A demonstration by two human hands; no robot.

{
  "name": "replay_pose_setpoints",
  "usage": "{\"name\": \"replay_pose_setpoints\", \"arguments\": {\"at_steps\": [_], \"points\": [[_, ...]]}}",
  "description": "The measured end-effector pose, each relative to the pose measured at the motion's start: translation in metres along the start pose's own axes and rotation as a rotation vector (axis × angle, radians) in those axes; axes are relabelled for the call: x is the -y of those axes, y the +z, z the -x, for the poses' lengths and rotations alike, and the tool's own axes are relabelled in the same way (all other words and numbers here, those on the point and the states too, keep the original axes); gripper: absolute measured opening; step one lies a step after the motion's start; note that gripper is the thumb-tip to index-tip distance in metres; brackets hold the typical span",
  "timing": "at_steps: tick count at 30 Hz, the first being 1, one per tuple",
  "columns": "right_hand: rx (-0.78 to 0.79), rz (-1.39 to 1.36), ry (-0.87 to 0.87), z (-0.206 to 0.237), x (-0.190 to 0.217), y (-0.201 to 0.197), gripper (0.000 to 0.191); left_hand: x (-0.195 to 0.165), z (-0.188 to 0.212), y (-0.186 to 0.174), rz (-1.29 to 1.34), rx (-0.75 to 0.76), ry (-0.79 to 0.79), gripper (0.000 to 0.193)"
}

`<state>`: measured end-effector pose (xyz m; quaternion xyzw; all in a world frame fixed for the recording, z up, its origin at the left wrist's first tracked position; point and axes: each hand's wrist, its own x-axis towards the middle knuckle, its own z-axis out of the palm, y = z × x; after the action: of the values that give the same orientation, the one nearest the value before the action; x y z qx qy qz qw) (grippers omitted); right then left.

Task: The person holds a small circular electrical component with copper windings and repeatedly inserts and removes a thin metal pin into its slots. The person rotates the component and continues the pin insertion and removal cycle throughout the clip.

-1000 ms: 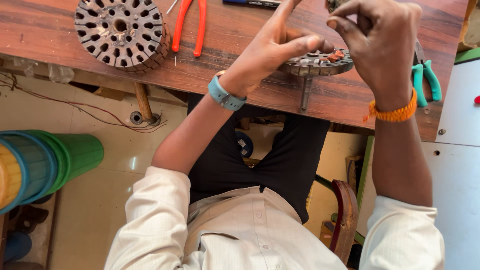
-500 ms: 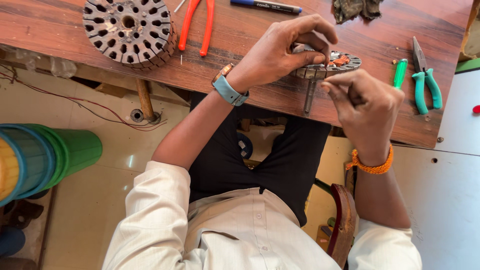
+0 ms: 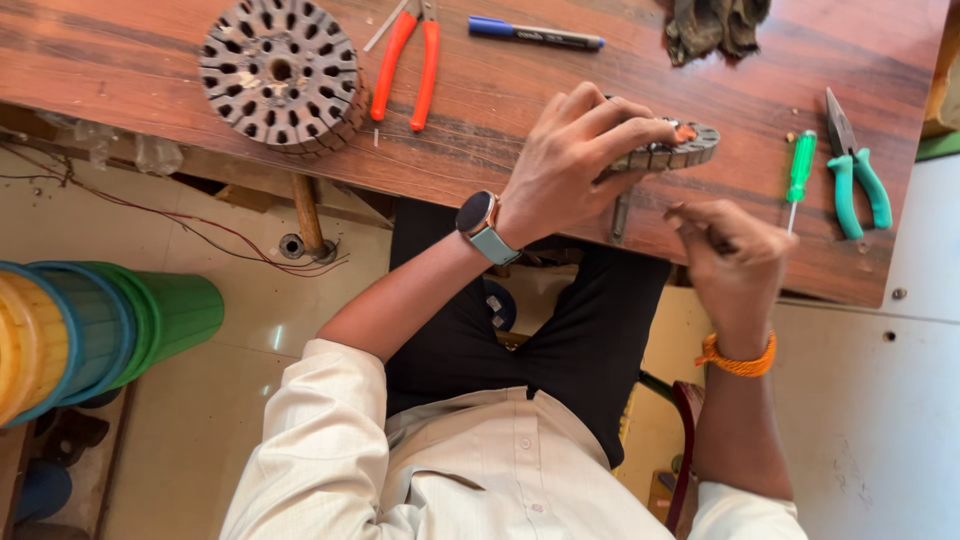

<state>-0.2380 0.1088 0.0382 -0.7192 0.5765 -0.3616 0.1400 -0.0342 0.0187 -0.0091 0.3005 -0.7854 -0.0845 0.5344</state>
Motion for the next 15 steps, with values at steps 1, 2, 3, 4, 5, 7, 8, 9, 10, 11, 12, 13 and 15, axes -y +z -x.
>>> {"name": "replay_pose_setpoints", "arguments": {"at_steps": [1,2,3,4,5,7,8,9,10,11,12,13,15], "points": [[-0.027,0.002,-0.026,-0.002,0.001,-0.006,0.008,0.003,0.004,0.002,-0.032,-0.003,0.018,0.052],[-0.047,0.005,-0.043,-0.003,0.003,-0.012,0.007,0.005,0.009,0.004,-0.057,-0.001,0.028,0.053],[-0.059,0.035,-0.07,-0.005,0.005,-0.017,0.007,0.007,0.013,0.006,-0.059,-0.006,0.037,0.053],[-0.072,0.064,-0.096,-0.008,0.008,-0.022,0.007,0.01,0.015,0.009,-0.063,-0.013,0.052,0.053],[-0.078,0.116,-0.133,-0.011,0.012,-0.025,0.008,0.012,0.016,0.012,-0.068,-0.023,0.069,0.054],[-0.076,0.167,-0.247,-0.022,0.018,-0.027,0.009,0.015,0.019,0.014,-0.071,-0.021,0.087,0.053],[-0.066,0.166,-0.32,-0.027,0.02,-0.028,0.01,0.015,0.02,0.015,-0.076,-0.02,0.096,0.053],[-0.053,0.163,-0.395,-0.032,0.022,-0.027,0.01,0.014,0.02,0.015,-0.08,-0.02,0.092,0.053],[-0.043,0.148,-0.41,-0.037,0.023,-0.026,0.009,0.013,0.019,0.015,-0.086,-0.021,0.088,0.053],[-0.032,0.133,-0.429,-0.043,0.024,-0.024,0.009,0.013,0.019,0.014,-0.095,-0.025,0.083,0.053],[-0.02,0.116,-0.448,-0.046,0.025,-0.024,0.008,0.012,0.018,0.013,-0.088,-0.023,0.084,0.054],[-0.009,0.124,-0.463,-0.048,0.026,-0.024,0.008,0.011,0.018,0.012,-0.084,-0.022,0.082,0.055],[0.008,0.144,-0.478,-0.049,0.027,-0.025,0.008,0.01,0.018,0.01,-0.077,-0.018,0.073,0.056]]}}
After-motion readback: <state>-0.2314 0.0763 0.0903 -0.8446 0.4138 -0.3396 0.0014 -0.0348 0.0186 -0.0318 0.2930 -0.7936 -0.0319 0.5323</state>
